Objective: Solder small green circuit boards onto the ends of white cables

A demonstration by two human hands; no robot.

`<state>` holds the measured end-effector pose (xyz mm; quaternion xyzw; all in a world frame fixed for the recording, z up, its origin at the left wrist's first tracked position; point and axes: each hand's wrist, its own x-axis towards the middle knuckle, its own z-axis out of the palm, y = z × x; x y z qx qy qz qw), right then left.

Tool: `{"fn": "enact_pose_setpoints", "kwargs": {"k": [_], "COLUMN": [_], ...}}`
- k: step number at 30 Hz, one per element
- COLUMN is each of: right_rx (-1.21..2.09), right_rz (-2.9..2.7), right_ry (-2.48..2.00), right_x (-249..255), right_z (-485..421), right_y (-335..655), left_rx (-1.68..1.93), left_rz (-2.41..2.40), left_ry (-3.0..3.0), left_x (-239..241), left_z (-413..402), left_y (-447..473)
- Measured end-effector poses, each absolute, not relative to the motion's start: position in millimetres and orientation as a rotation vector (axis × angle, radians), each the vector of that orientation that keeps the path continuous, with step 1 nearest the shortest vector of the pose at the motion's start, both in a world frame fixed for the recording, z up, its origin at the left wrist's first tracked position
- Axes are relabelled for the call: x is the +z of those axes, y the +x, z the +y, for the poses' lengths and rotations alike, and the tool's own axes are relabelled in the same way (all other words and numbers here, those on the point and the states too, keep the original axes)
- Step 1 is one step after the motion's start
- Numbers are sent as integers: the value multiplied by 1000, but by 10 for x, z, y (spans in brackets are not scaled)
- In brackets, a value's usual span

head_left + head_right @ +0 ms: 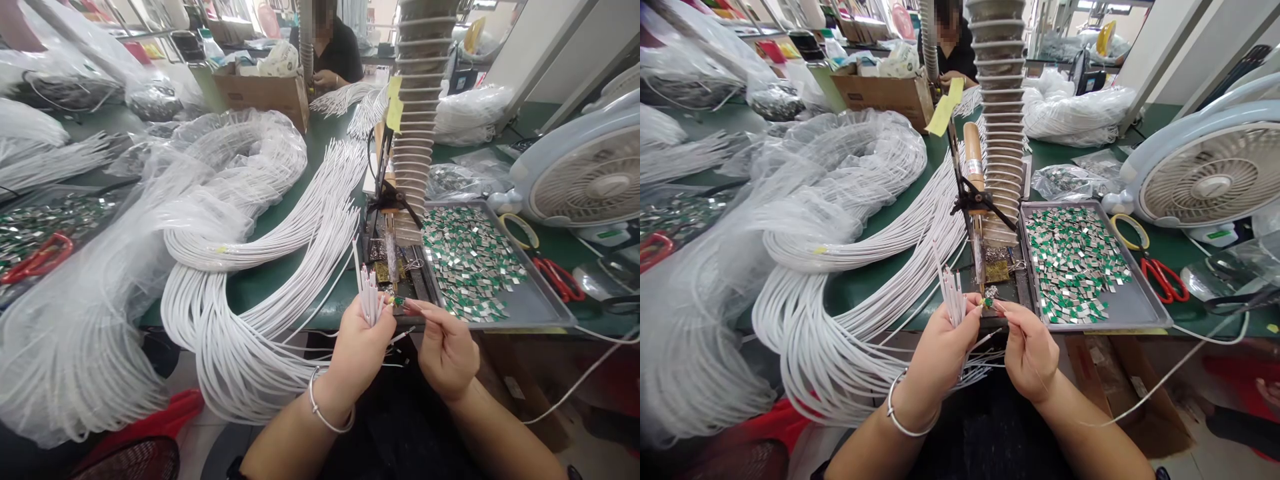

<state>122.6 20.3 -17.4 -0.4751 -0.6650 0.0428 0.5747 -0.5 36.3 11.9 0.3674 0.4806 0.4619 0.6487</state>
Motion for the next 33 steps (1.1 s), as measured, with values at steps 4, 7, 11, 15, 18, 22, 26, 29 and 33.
{"fn": "enact_pose_setpoints", "kwargs": {"k": [4, 7, 11, 15, 18, 22, 26, 29, 33], "right_rx": [60, 31, -7, -32, -27, -43, -48, -40, -34], "right_rz": [-1607, -1627, -1637, -1646, -1649, -1655, -1656, -1661, -1664], "right_ry": [-1083, -1061, -1073, -1065, -1059, -1064, -1078, -1078, -1062], "right_x": [-157, -119, -94, -83, -73, -53, -40, -42, -45], "right_z": [229, 257, 281, 291, 292, 287, 281, 278, 278], "right_y": [1237, 1239, 1233, 1222, 1213, 1204, 1204, 1203, 1199], "left_rx": [1060, 1066, 1074, 1071, 1079, 1075, 1081, 1104, 1111], "left_rz": [1102, 1107, 1117, 1123, 1111, 1126, 1120, 1106, 1109], "left_ry": [834, 845, 848, 871, 882, 895, 874, 856, 846], "left_x": [137, 154, 170, 179, 196, 218, 223, 226, 239], "left_z": [368, 377, 388, 398, 400, 391, 384, 385, 385], "left_y": [-4, -1, 5, 2, -9, -15, -10, -12, -17]}}
